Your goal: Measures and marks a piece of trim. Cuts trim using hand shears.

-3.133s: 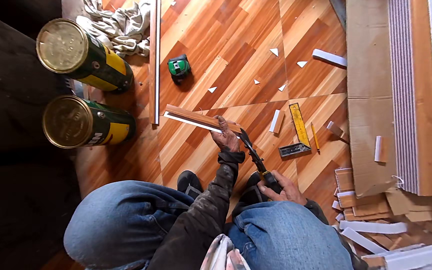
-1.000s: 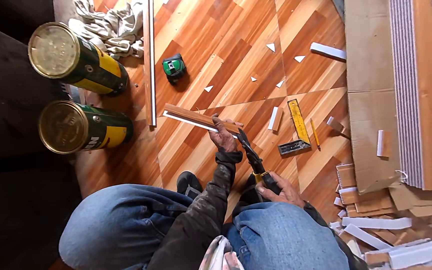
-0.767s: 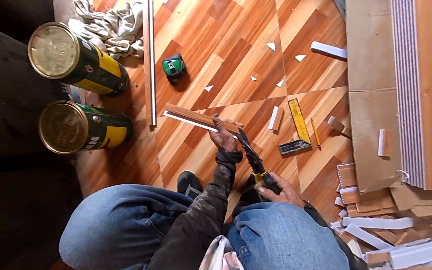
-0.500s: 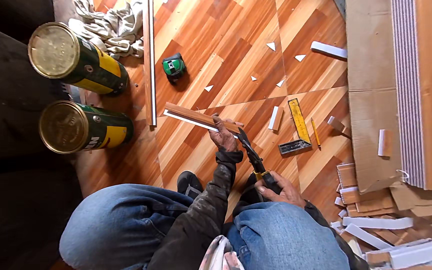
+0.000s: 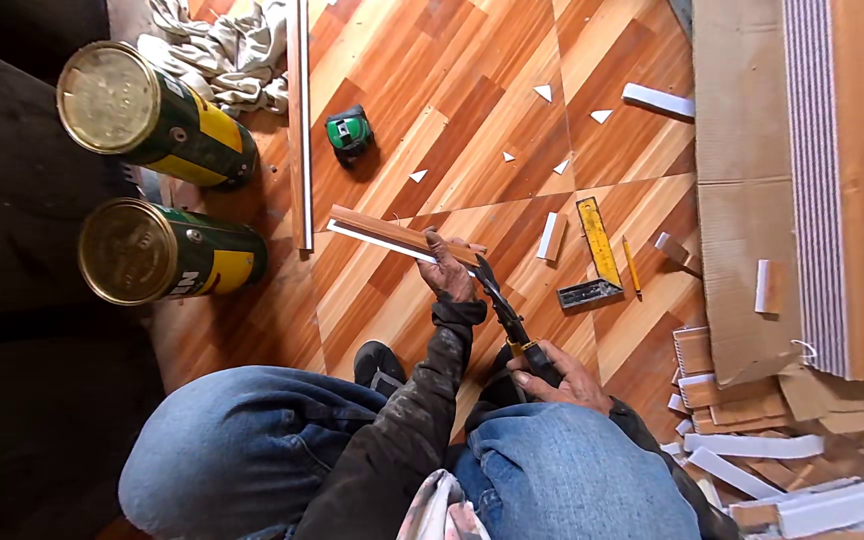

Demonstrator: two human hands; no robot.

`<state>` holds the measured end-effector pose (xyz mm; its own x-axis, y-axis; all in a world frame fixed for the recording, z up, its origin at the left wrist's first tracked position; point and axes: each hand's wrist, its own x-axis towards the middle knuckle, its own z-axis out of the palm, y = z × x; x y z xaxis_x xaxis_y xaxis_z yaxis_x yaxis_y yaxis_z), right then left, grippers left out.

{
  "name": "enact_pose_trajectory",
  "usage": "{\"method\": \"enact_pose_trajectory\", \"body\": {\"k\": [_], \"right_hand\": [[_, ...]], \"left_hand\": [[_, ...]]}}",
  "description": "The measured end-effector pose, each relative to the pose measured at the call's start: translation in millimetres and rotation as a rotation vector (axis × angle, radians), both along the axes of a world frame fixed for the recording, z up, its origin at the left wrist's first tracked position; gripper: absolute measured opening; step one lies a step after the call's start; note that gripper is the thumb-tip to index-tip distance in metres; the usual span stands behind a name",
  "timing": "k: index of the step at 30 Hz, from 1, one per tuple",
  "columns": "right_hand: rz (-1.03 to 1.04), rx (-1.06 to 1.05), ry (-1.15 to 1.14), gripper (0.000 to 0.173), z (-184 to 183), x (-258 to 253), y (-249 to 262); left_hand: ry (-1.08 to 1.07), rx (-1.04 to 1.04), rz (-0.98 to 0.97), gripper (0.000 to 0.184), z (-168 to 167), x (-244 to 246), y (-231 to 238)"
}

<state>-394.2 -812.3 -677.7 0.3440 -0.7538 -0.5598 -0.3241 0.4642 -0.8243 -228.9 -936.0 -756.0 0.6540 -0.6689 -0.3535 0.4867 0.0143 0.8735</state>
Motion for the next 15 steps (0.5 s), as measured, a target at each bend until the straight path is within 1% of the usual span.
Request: {"method": "enact_pose_trajectory", "body": {"k": [9, 15], "right_hand": [[0.028, 0.003, 0.04, 0.033, 1.6, 0.1, -2.1], [0.046, 0.004, 0.052, 0.032, 2.8, 0.1, -3.6]], "left_hand": [[0.004, 0.024, 0.012, 0.032, 2.7, 0.5, -1.1], [0.005, 0.035, 0.019, 0.031, 4.7, 0.4, -1.4]]}}
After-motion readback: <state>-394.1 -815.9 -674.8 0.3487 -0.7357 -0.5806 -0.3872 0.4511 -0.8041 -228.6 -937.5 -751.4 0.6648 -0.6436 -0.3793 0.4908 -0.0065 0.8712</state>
